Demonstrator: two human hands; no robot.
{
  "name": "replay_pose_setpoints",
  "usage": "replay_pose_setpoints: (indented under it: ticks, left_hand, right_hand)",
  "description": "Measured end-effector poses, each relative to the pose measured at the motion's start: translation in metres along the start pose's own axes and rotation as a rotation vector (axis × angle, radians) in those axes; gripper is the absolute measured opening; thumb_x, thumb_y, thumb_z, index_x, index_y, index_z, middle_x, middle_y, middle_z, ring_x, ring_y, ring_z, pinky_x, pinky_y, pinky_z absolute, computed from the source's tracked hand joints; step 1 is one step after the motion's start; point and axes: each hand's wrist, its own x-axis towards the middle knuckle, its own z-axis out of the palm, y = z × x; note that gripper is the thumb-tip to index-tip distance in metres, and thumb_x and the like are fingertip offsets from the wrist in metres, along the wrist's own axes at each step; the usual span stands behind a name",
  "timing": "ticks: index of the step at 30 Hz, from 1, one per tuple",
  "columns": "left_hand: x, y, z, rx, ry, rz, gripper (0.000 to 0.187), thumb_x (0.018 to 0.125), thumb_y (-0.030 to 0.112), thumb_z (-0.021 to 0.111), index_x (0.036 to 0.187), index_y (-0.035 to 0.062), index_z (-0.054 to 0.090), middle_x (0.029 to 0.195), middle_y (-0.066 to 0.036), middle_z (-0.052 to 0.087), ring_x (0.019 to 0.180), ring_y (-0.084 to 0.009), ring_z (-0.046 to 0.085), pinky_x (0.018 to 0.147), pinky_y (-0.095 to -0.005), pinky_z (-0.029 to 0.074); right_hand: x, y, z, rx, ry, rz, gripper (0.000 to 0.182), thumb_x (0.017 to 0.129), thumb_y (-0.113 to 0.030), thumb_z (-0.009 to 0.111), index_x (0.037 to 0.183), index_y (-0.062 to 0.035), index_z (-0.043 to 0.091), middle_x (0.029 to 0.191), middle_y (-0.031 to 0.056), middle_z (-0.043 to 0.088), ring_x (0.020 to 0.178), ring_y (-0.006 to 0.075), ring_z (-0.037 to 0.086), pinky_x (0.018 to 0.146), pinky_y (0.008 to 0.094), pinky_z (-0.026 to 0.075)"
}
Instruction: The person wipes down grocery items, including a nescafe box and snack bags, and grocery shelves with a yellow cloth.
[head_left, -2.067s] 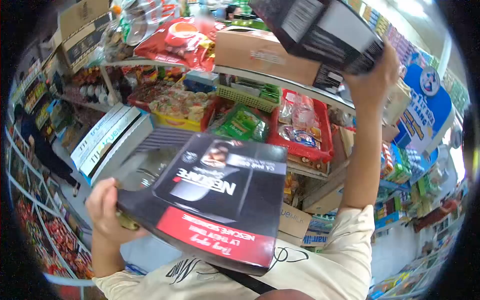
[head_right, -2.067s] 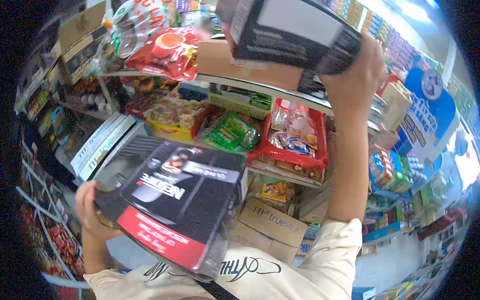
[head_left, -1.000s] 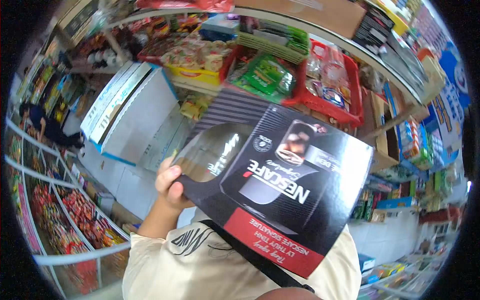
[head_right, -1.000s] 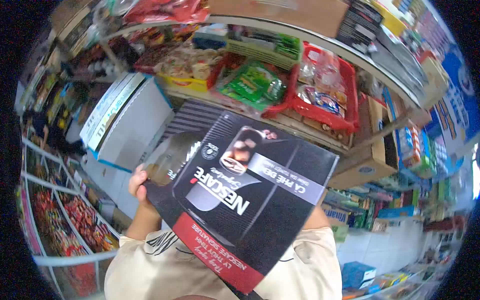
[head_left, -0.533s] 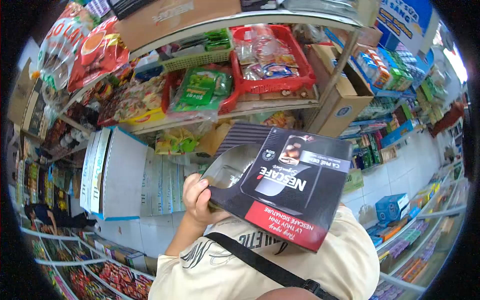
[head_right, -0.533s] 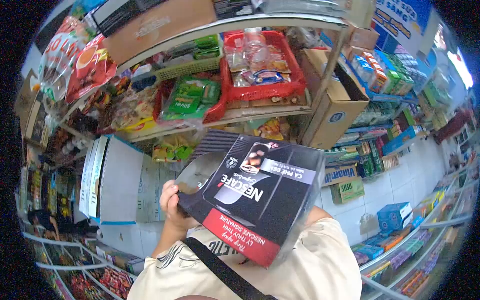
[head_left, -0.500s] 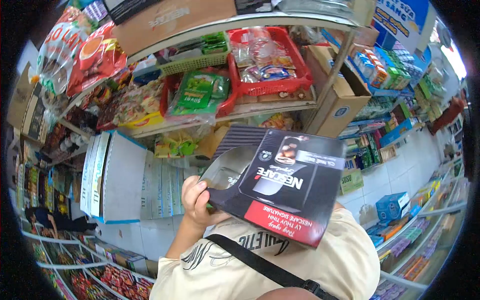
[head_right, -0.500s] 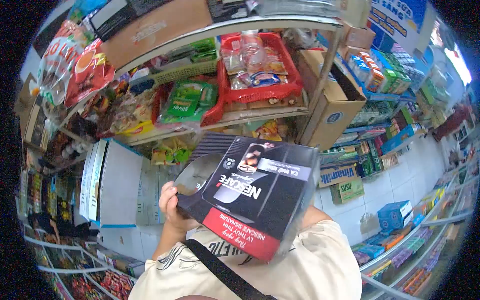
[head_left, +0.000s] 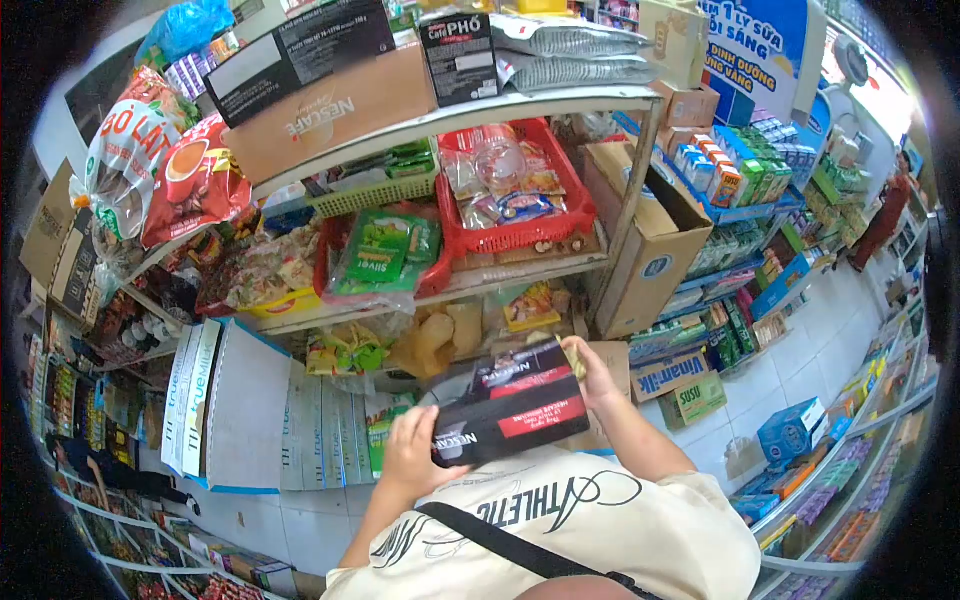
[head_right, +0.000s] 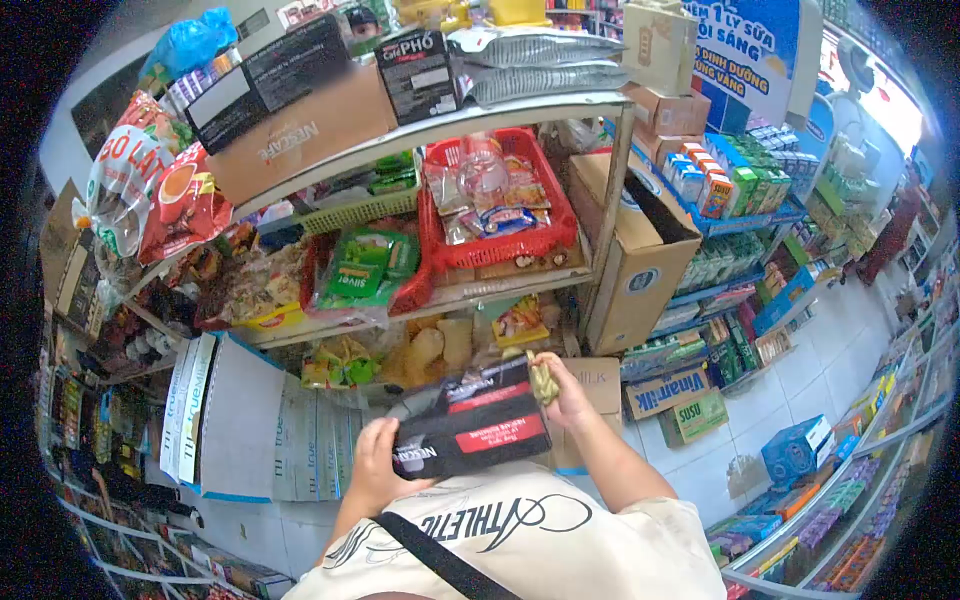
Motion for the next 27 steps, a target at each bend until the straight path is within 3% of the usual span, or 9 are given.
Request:
replay_pose_setpoints:
  ticks: [3,8,11,13,15,21,22,25,27]
  left_hand:
    - [0.006,0.001,-0.008,-0.037,-0.135,0.091,0.091,0.046,0.036,0.083,0.121,0.0036,0.044,0.115,-0.015,0.047,0.098,-0.0342,0.048,0.086,-0.0425,0.041]
    - [0.021,0.002,-0.017,-0.097,-0.138,0.267,0.089,0.053,0.04,0.081,0.124,0.0032,0.043,0.117,-0.013,0.047,0.099,-0.0299,0.049,0.085,-0.037,0.041]
    - [0.018,-0.02,-0.005,-0.445,0.114,0.23,0.086,0.067,0.054,0.07,0.128,0.003,0.037,0.124,-0.01,0.043,0.102,-0.0229,0.047,0.086,-0.0332,0.038]
    - [0.019,-0.006,0.012,-1.378,0.331,-0.195,0.083,0.082,0.066,0.039,0.134,0.0026,0.026,0.132,-0.008,0.034,0.107,-0.0179,0.042,0.094,-0.0311,0.033]
    - [0.024,-0.005,0.019,-1.384,0.415,-0.358,0.083,0.083,0.065,0.038,0.136,0.003,0.025,0.133,-0.009,0.036,0.116,-0.0185,0.04,0.099,-0.0318,0.031]
    - [0.022,0.006,0.001,-1.58,-0.033,-0.715,0.069,0.085,0.054,0.045,0.136,0.0087,0.033,0.131,-0.01,0.045,0.113,-0.0236,0.048,0.093,-0.0371,0.041]
    - [0.013,-0.016,0.01,-1.76,-0.135,-0.867,0.08,0.08,0.034,0.058,0.144,0.0149,0.014,0.141,-0.01,0.031,0.124,-0.0255,0.039,0.099,-0.039,0.036]
    - [-0.006,-0.051,0.029,-1.828,-0.24,-0.894,0.074,0.075,0.025,0.057,0.14,0.0112,0.025,0.13,-0.013,0.045,0.112,-0.0274,0.05,0.092,-0.0396,0.043]
    - [-0.001,-0.033,0.032,-1.735,-0.038,-0.849,0.057,0.071,0.029,0.054,0.121,0.0039,0.045,0.11,-0.014,0.057,0.097,-0.0253,0.058,0.084,-0.0383,0.047]
  right_hand:
    - [0.0,-0.012,0.002,-0.073,-0.08,0.19,0.059,0.091,-0.055,0.034,0.123,-0.0075,0.048,0.118,0.0114,0.055,0.112,0.0229,0.051,0.095,0.0385,0.042]
    - [0.005,-0.015,-0.012,-0.124,-0.194,0.473,0.063,0.089,-0.053,0.041,0.119,0.0013,0.05,0.117,0.0174,0.056,0.105,0.0257,0.057,0.092,0.0389,0.045]
    - [0.006,-0.009,-0.009,-0.086,-0.283,0.446,0.054,0.087,-0.045,0.049,0.115,0.0018,0.052,0.111,0.0163,0.059,0.1,0.0235,0.059,0.087,0.0376,0.048]
    - [0.003,-0.007,0.006,-0.031,-0.33,0.406,0.051,0.085,-0.042,0.052,0.112,0.0014,0.054,0.108,0.0156,0.061,0.098,0.022,0.06,0.087,0.0363,0.049]
    - [0.006,-0.012,0.012,-0.073,-0.324,0.321,0.049,0.084,-0.041,0.053,0.108,0.0016,0.056,0.106,0.0154,0.061,0.097,0.0213,0.06,0.086,0.0354,0.048]
    - [0.007,-0.072,0.061,-0.423,-0.343,-0.027,0.044,0.082,-0.034,0.054,0.097,0.0058,0.062,0.103,0.017,0.062,0.096,0.0211,0.059,0.088,0.032,0.044]
    - [0.01,-0.081,0.07,-0.405,-0.433,-0.039,0.044,0.081,-0.035,0.055,0.097,0.006,0.062,0.102,0.017,0.062,0.096,0.0217,0.059,0.088,0.0321,0.044]
    - [0.024,-0.104,0.094,-0.364,-0.572,-0.057,0.043,0.075,-0.035,0.062,0.093,0.0051,0.063,0.098,0.0154,0.063,0.092,0.0215,0.06,0.084,0.0311,0.045]
    - [0.034,-0.115,0.107,-0.264,-0.653,-0.004,0.041,0.073,-0.031,0.065,0.091,0.0049,0.063,0.097,0.0153,0.063,0.09,0.0213,0.061,0.083,0.031,0.046]
